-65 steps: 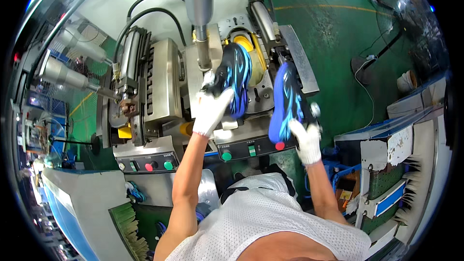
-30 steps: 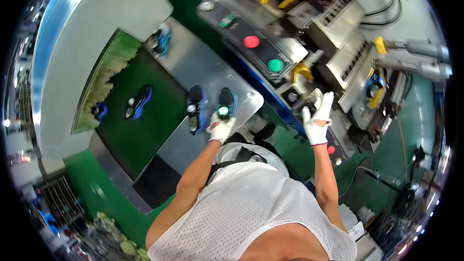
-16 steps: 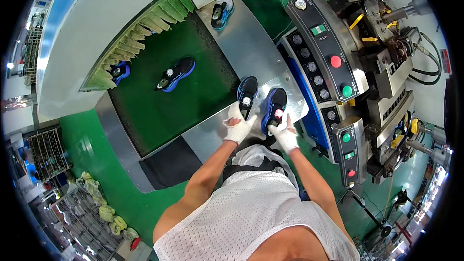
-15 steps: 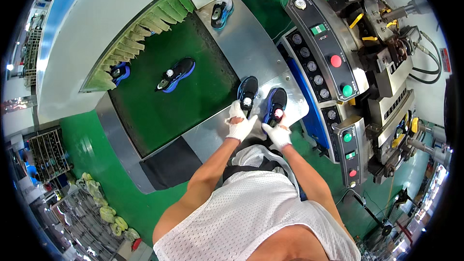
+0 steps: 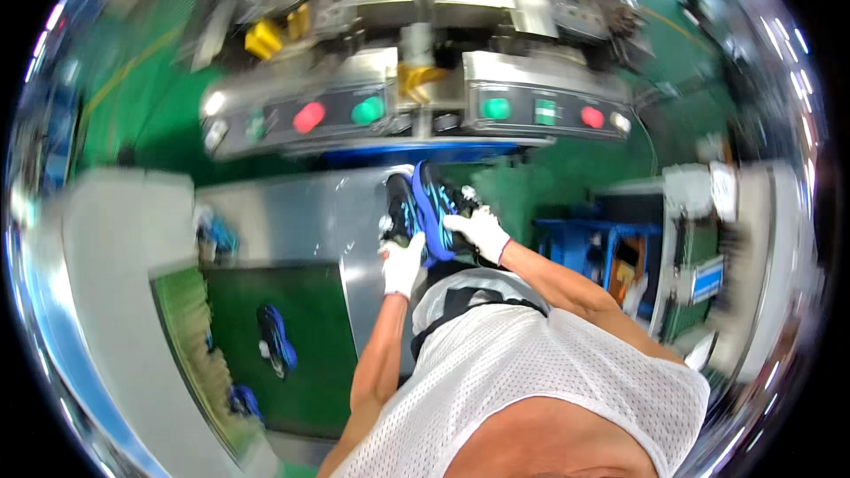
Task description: The person repeatedly picks up blue and black sneakers from a green table and places them into a metal shoe assembly machine. They operate the machine's controls to process the shoes, then remove them and return them to the table. The cycle of picking, inserting, processing, and removing is repeated continuously throughout the clip.
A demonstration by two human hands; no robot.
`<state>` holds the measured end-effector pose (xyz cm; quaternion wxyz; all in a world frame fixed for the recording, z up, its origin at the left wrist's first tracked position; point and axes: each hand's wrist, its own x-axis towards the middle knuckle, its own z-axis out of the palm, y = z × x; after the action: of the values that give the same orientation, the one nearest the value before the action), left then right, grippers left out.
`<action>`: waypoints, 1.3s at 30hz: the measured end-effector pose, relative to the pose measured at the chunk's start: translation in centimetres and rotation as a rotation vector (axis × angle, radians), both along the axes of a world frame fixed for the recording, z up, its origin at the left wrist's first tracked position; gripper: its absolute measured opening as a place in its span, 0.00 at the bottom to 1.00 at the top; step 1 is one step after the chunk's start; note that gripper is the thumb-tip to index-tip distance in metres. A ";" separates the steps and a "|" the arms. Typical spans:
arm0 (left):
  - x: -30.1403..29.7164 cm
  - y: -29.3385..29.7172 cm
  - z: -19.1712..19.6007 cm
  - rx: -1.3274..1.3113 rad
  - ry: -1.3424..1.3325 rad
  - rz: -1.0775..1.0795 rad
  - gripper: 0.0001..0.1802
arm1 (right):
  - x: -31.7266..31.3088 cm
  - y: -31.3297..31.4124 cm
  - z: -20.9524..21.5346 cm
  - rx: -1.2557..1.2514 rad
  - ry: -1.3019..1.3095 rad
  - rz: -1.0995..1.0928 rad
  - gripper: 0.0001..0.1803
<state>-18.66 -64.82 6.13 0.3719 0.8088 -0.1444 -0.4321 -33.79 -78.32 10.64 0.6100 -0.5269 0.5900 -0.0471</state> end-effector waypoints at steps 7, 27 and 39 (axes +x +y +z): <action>-14.6 -10.9 7.3 -0.309 -0.094 -0.675 0.45 | -21.5 0.1 8.2 -0.157 -0.327 -0.766 0.23; -67.3 -33.2 13.4 -1.045 -0.369 -1.408 0.41 | -63.1 5.3 11.7 -0.849 1.042 -1.528 0.42; -41.7 -27.7 9.4 -0.861 -0.238 -1.607 0.18 | -47.7 -4.7 14.0 -1.264 0.145 -1.149 0.27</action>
<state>-60.37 -92.55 15.52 0.2116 0.2959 -0.8488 -0.3836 -81.50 -83.02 24.60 0.0438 -0.3888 0.6659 -0.6352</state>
